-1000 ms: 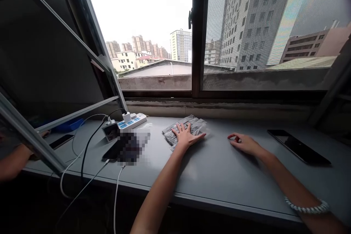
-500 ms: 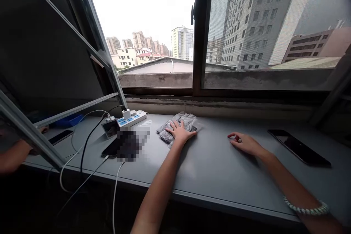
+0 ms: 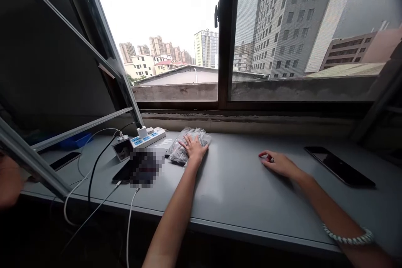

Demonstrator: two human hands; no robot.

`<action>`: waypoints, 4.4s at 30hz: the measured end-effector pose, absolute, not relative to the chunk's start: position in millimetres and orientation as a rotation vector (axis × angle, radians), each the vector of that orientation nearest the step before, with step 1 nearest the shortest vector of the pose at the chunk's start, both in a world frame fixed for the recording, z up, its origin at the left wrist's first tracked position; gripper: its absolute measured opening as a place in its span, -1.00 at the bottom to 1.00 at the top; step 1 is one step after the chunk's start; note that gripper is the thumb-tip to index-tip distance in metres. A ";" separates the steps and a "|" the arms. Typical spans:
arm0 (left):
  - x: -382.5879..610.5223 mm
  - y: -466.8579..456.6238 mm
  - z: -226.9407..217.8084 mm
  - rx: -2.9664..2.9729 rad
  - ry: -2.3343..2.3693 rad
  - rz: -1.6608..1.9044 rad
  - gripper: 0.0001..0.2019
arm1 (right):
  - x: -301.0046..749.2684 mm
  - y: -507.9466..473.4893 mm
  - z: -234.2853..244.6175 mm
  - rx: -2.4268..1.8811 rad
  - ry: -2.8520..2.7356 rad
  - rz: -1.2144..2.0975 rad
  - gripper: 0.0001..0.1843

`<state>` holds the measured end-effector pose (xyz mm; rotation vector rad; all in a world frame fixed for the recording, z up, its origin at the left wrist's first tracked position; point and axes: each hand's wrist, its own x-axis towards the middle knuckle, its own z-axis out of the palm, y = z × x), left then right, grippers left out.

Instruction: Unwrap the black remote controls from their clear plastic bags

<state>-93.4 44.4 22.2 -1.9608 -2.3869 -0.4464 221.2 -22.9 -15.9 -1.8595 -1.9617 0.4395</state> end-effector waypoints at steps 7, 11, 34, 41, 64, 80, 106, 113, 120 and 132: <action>-58.9 26.3 10.7 -2.102 -2.233 -0.394 -0.46 | 218.8 -23.9 -13.9 -1.853 -1.961 0.433 -0.65; -29.6 9.2 6.7 -2.438 -2.012 -0.381 -0.47 | 218.6 -22.6 -14.5 -1.842 -1.972 0.397 -0.66; -19.2 6.0 10.6 -2.686 -1.614 -0.594 -0.54 | 192.9 -16.4 -3.3 -1.435 -1.599 0.539 -0.59; -23.8 12.7 3.6 -2.691 -1.574 -0.788 -0.57 | 196.7 -17.0 -6.4 -1.445 -1.430 0.780 -0.56; -22.3 12.9 -6.1 -2.667 -1.050 -0.810 -0.56 | 184.5 -33.4 4.9 -1.354 -1.608 0.922 -0.41; -52.9 26.9 13.1 -2.433 -1.228 -0.887 -0.64 | 202.2 -21.1 7.5 -1.242 -1.137 0.664 -0.57; -41.1 9.9 24.2 -2.414 -1.469 -0.949 -0.74 | 226.1 -15.6 3.6 -1.252 -0.484 0.815 -0.54; -32.3 3.5 16.4 -2.574 -1.686 -0.643 -0.73 | 226.6 -17.5 6.8 -1.318 -0.493 0.903 -0.38; -31.2 9.1 11.2 -2.685 -1.560 -0.696 -0.77 | 222.7 -12.5 -1.1 -1.405 -0.585 0.870 -0.34; -37.5 13.7 18.6 -2.368 -1.709 -0.933 -0.76 | 226.6 -16.2 -3.7 -1.434 -0.666 0.915 -0.12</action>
